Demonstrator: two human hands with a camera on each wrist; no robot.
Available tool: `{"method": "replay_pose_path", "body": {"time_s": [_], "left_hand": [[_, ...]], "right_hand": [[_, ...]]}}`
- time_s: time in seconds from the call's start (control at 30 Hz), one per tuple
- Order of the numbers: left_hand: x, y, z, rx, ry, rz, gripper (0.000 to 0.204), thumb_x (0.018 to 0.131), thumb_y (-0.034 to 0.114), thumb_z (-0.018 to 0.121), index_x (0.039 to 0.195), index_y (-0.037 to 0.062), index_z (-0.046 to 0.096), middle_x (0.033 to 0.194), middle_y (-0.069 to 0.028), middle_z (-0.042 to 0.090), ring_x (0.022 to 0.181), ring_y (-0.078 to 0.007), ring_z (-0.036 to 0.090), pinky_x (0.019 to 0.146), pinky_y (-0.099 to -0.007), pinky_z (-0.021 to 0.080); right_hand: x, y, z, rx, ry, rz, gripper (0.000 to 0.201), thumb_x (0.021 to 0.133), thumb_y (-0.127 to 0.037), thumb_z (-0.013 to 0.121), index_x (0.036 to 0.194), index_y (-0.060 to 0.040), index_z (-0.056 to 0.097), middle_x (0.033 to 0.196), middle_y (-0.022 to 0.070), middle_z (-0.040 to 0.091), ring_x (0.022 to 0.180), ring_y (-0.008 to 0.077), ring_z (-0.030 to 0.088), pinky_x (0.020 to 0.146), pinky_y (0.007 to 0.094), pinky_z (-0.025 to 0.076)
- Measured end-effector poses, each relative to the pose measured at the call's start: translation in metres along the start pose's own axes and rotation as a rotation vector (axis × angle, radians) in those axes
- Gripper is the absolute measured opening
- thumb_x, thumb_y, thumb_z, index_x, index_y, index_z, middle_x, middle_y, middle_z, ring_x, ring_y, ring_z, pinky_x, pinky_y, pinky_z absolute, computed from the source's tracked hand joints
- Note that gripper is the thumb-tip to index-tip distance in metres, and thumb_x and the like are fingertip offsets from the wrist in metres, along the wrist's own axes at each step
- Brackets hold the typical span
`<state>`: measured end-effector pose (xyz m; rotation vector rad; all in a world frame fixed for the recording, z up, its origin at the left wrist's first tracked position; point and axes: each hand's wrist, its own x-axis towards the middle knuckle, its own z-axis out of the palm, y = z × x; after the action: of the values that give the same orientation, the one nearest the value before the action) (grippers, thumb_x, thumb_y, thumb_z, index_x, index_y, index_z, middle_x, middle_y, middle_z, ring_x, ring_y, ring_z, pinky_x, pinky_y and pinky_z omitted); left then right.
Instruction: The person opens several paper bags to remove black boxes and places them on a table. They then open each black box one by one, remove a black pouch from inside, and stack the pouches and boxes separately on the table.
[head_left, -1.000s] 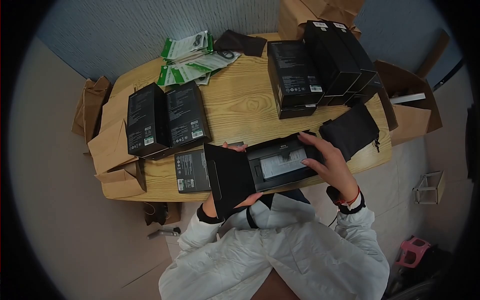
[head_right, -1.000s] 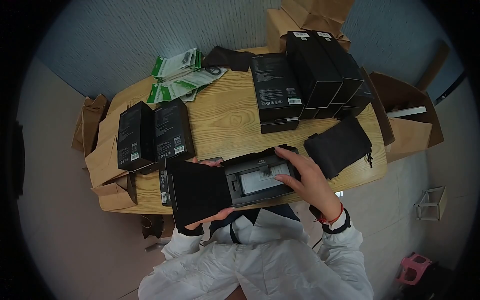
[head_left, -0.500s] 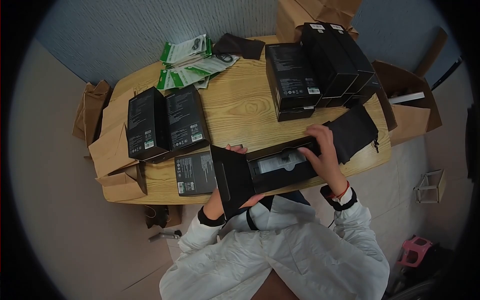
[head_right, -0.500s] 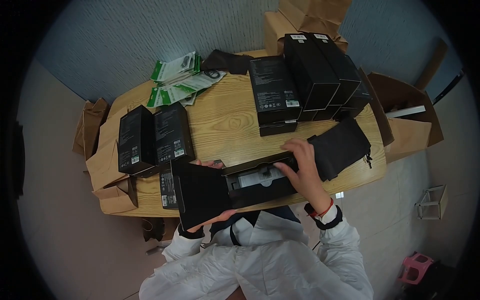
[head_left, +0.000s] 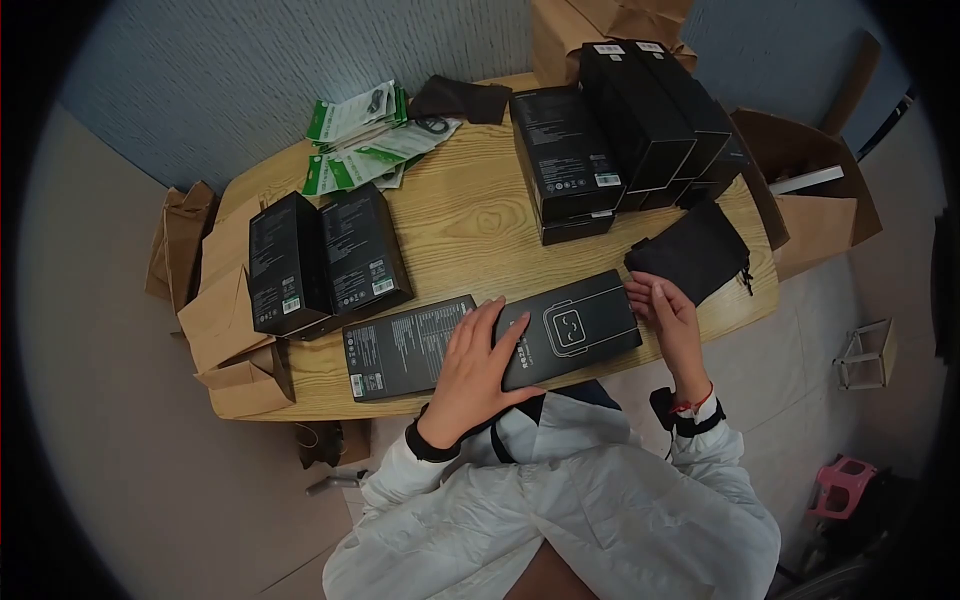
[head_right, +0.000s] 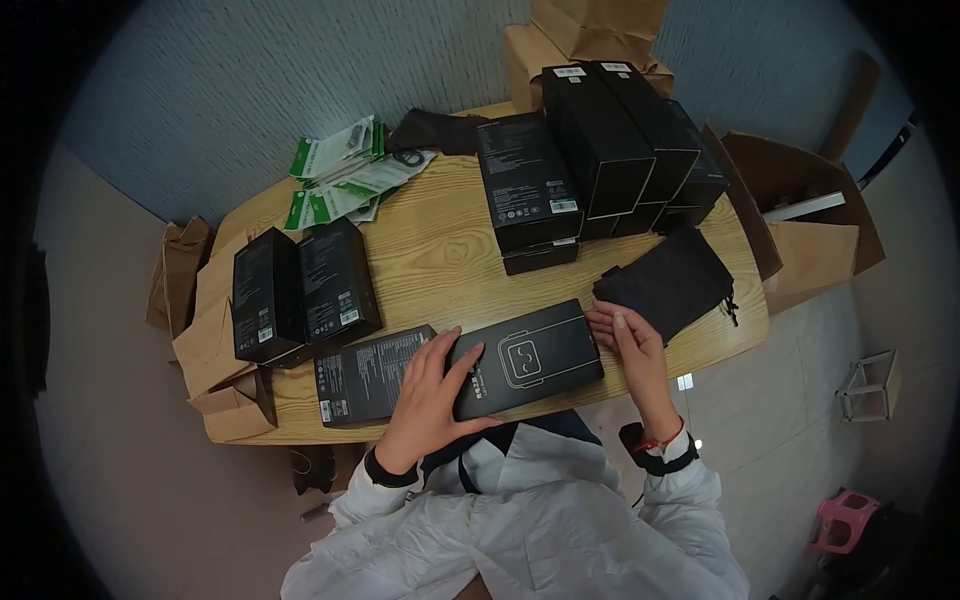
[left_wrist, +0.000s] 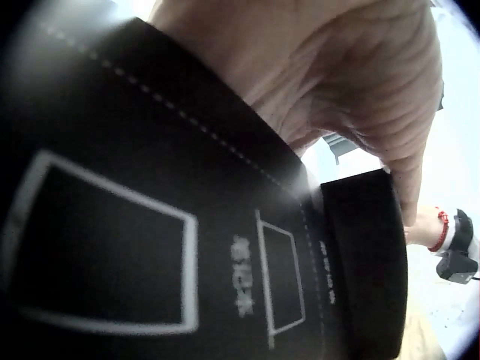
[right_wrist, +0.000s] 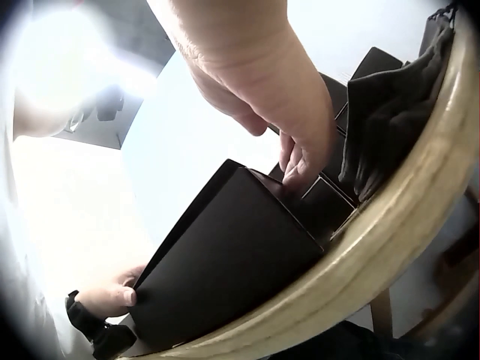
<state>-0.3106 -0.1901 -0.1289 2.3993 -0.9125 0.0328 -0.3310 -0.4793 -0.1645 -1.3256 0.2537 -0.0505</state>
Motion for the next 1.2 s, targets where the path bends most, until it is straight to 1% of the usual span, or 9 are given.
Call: {"method": "replay_pose_path", "body": {"time_s": [0.3,0.5,0.6,0.7,0.8,0.97,1.1,1.17,1.2], "left_hand": [[-0.001,-0.001,0.002,-0.009,-0.007,-0.008,0.088,0.063,0.041,0.081,0.136,0.0097,0.043,0.139,-0.0219,0.034,0.13,-0.0405,0.033,0.11,-0.0502,0.025],[-0.001,-0.003,0.004,0.007,0.019,0.029,0.086,0.062,0.043,0.082,0.133,0.0097,0.047,0.139,-0.0213,0.035,0.128,-0.0409,0.035,0.108,-0.0517,0.026],[-0.001,-0.003,0.0,-0.024,0.015,0.044,0.085,0.063,0.044,0.081,0.132,0.0093,0.048,0.141,-0.0212,0.034,0.13,-0.0401,0.034,0.109,-0.0523,0.025],[-0.008,-0.008,-0.001,-0.159,0.08,0.067,0.083,0.064,0.044,0.081,0.131,0.0079,0.048,0.14,-0.0197,0.037,0.13,-0.0387,0.036,0.11,-0.0525,0.025],[-0.028,-0.021,-0.01,-0.264,0.288,0.126,0.079,0.066,0.042,0.081,0.129,0.0052,0.05,0.134,-0.0167,0.046,0.126,-0.0374,0.043,0.11,-0.0536,0.025],[-0.084,-0.061,-0.041,-0.237,0.847,-0.293,0.051,0.092,0.027,0.058,0.132,0.0002,0.043,0.135,-0.0171,0.046,0.126,-0.0294,0.044,0.11,-0.0419,0.026],[-0.116,-0.092,-0.024,-0.559,0.853,-0.636,0.038,0.102,0.023,0.04,0.132,-0.0006,0.042,0.131,-0.0142,0.048,0.12,-0.0208,0.046,0.103,-0.0309,0.033],[-0.12,-0.087,-0.019,-0.511,0.684,-0.775,0.037,0.101,0.022,0.045,0.129,-0.0015,0.044,0.122,-0.0106,0.052,0.111,-0.0164,0.048,0.098,-0.027,0.035],[-0.119,-0.089,-0.016,-0.571,0.744,-0.733,0.034,0.1,0.021,0.047,0.125,-0.0022,0.047,0.114,-0.0072,0.055,0.101,-0.0126,0.049,0.091,-0.0244,0.038]], "right_hand": [[-0.011,-0.008,0.017,-0.013,0.013,-0.168,0.032,0.086,0.003,0.061,0.119,0.0029,0.058,0.114,0.0097,0.063,0.101,0.0138,0.059,0.095,0.0247,0.044],[0.003,0.026,0.01,-0.24,0.046,-0.17,0.051,0.085,0.004,0.063,0.132,0.0004,0.044,0.131,0.0126,0.05,0.12,0.0149,0.048,0.099,0.0257,0.04],[0.005,0.027,0.014,-0.129,-0.081,-0.019,0.059,0.086,-0.002,0.064,0.139,-0.0039,0.038,0.135,0.0086,0.046,0.125,0.0164,0.042,0.102,0.0275,0.034],[0.001,0.015,0.021,-0.325,-0.145,0.059,0.08,0.078,-0.013,0.075,0.144,-0.0054,0.03,0.143,0.0151,0.036,0.131,0.0238,0.037,0.108,0.0336,0.029],[0.001,0.001,0.02,-0.534,-0.286,-0.197,0.099,0.065,-0.02,0.085,0.146,-0.0098,0.029,0.149,0.0169,0.024,0.136,0.0297,0.029,0.11,0.0382,0.027],[-0.002,-0.026,0.024,-1.115,-0.494,-0.387,0.113,0.047,-0.022,0.091,0.144,-0.0166,0.033,0.146,0.018,0.023,0.132,0.041,0.028,0.109,0.0441,0.029],[0.01,-0.024,0.03,-1.033,-0.533,-0.399,0.107,0.048,-0.016,0.089,0.142,-0.0136,0.037,0.142,0.017,0.025,0.128,0.037,0.036,0.107,0.0409,0.034],[0.013,-0.021,0.037,-1.029,-0.454,-0.44,0.104,0.048,-0.016,0.089,0.14,-0.0141,0.04,0.135,0.0178,0.029,0.124,0.0362,0.039,0.104,0.0405,0.037],[0.014,-0.021,0.039,-1.033,-0.457,-0.444,0.104,0.048,-0.016,0.089,0.14,-0.0141,0.04,0.135,0.0178,0.029,0.124,0.0362,0.039,0.104,0.0405,0.037]]}}
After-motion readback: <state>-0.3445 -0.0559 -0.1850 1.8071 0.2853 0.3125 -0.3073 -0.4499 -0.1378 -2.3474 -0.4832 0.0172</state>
